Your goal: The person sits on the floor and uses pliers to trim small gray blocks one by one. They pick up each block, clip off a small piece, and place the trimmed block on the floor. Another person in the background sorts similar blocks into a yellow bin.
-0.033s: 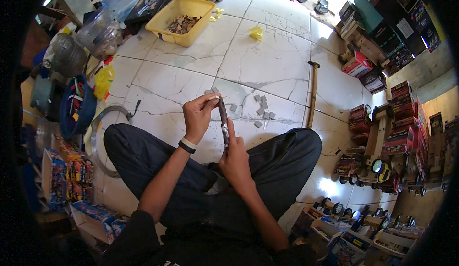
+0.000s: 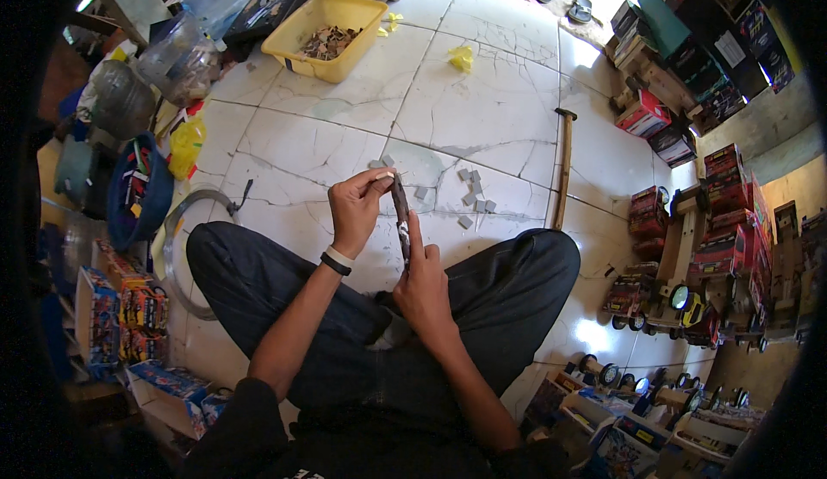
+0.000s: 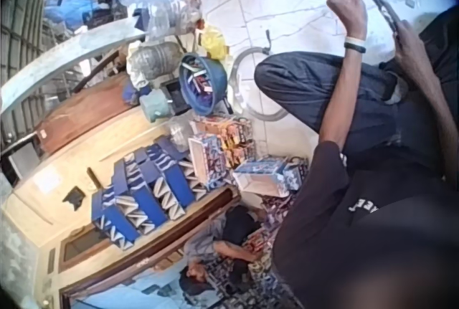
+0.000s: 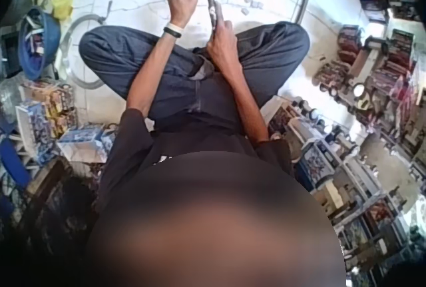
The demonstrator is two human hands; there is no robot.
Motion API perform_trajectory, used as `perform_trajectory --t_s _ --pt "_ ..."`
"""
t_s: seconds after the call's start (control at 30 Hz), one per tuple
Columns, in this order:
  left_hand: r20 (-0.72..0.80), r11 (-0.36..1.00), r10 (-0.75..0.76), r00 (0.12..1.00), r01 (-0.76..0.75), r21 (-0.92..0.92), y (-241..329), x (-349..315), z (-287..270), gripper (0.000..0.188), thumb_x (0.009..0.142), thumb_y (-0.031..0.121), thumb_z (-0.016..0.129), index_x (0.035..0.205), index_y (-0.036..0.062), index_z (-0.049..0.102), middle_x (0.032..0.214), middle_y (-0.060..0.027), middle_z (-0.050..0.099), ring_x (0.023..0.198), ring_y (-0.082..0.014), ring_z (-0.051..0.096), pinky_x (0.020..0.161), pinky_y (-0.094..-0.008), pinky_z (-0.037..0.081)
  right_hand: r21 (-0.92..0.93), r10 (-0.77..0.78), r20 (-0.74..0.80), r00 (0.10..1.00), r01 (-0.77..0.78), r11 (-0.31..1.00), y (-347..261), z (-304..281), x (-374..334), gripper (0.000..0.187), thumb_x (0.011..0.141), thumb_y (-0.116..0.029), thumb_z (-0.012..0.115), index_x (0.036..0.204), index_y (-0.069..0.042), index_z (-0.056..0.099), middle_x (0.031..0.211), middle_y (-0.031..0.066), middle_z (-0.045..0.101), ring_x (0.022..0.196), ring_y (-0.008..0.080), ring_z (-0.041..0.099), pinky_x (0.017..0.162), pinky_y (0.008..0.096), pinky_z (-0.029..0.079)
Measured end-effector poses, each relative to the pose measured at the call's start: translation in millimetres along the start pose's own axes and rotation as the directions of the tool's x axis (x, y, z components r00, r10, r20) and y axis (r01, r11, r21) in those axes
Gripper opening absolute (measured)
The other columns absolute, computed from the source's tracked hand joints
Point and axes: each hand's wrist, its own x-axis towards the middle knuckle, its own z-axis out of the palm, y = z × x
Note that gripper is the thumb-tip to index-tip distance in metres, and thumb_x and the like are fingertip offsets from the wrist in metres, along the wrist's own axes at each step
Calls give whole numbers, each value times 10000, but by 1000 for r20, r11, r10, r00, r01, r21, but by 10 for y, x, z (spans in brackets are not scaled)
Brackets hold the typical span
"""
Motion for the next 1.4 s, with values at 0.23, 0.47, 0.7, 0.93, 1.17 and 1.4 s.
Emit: perform_trajectory --t_s 0.23,0.47,0.7,0.93,1.17,1.4 --pt "38 994 46 998 -50 99 31 134 -43 191 977 61 694 1100 -76 745 959 -119 774 892 -143 733 833 -284 615 210 -41 24 999 35 977 91 2 109 841 935 39 598 1656 -180 224 1002 215 560 824 382 606 764 472 505" --pt "127 947 -145 981 174 -269 165 251 -230 277 1042 121 609 1121 -138 669 1047 -204 738 972 -266 754 882 -347 632 456 -55 -68 996 80 886 254 -57 136 730 1011 -9 563 1653 -171 256 1155 107 635 910 135 548 789 291 476" --pt "217 913 -193 957 256 -318 291 280 -388 291 1030 156 629 1063 -128 682 1016 -209 739 956 -274 758 877 -360 636 550 -114 92 989 45 834 215 -114 130 727 989 29 582 1637 -134 297 1312 162 573 1095 233 582 1009 358 462" --pt "232 907 -218 948 284 -311 321 280 -400 289 1022 132 627 1030 -148 694 965 -198 744 888 -247 765 830 -340 649 529 -160 87 983 91 844 163 -122 131 730 988 21 588 1638 -147 302 1210 146 582 1044 222 564 991 350 458" --pt "246 924 -197 949 264 -277 292 291 -416 303 1023 186 648 1010 -113 693 965 -191 744 889 -245 763 831 -342 644 507 -150 102 983 79 859 143 -163 115 741 979 25 600 1637 -149 307 1190 145 582 1027 225 561 975 352 462" --pt "259 920 -203 944 274 -279 259 305 -426 298 1032 182 635 989 -108 688 951 -178 740 883 -241 762 835 -340 644 520 -148 117 982 66 852 146 -165 114 746 976 25 605 1637 -146 306 1168 136 575 1027 217 557 972 342 458"
